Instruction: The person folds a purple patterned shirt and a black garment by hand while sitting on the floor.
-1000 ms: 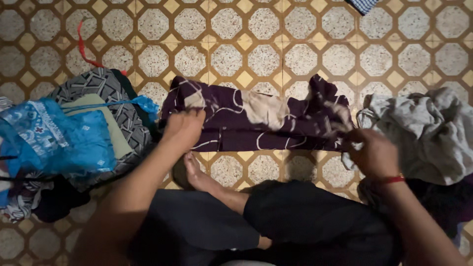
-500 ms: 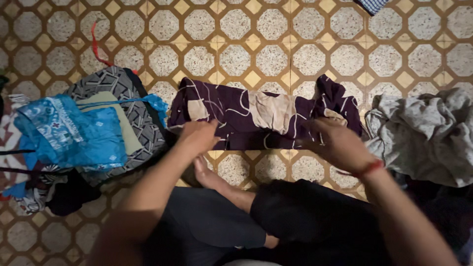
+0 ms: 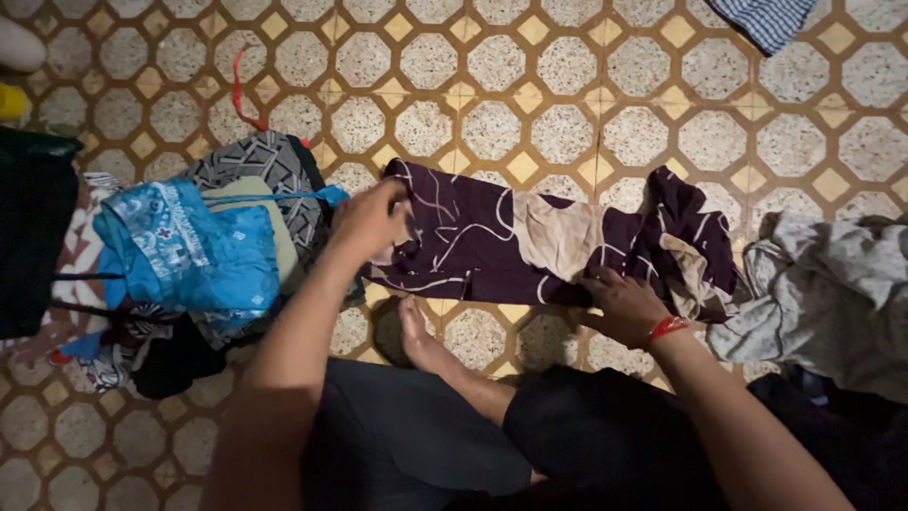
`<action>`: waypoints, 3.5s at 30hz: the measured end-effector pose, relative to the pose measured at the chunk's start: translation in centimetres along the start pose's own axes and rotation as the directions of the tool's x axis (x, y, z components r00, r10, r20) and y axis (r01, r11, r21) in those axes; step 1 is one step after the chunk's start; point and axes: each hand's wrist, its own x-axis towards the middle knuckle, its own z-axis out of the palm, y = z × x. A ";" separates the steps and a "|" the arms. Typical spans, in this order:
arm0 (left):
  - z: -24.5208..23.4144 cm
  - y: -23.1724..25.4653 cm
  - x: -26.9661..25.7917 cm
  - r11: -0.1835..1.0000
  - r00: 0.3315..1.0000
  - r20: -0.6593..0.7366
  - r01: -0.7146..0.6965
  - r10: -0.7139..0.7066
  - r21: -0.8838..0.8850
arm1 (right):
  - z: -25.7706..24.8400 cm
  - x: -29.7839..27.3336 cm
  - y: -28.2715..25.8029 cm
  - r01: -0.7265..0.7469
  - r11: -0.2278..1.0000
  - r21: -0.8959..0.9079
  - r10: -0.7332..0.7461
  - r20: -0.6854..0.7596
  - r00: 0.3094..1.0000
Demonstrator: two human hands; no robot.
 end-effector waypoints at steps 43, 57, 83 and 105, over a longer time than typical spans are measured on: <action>-0.4 -2.1 9.8 0.958 0.983 -0.020 -0.174 0.183 0.226 | -0.7 -0.3 -2.4 0.003 0.988 -0.154 -0.006 -0.015 1.000; 1.7 -0.7 7.3 0.955 0.967 -0.252 0.059 0.018 0.292 | -0.9 -0.4 -2.7 -0.001 0.986 -0.164 0.003 0.013 1.000; 1.5 -0.9 -2.2 0.894 0.999 -0.026 0.033 -0.024 0.446 | 0.1 -0.4 -2.0 0.024 0.983 -0.183 -0.030 -0.027 0.999; 3.2 12.3 -5.5 0.947 0.899 0.425 -0.218 0.101 0.237 | -0.1 -0.4 -2.3 -0.012 0.979 -0.206 0.015 0.015 1.000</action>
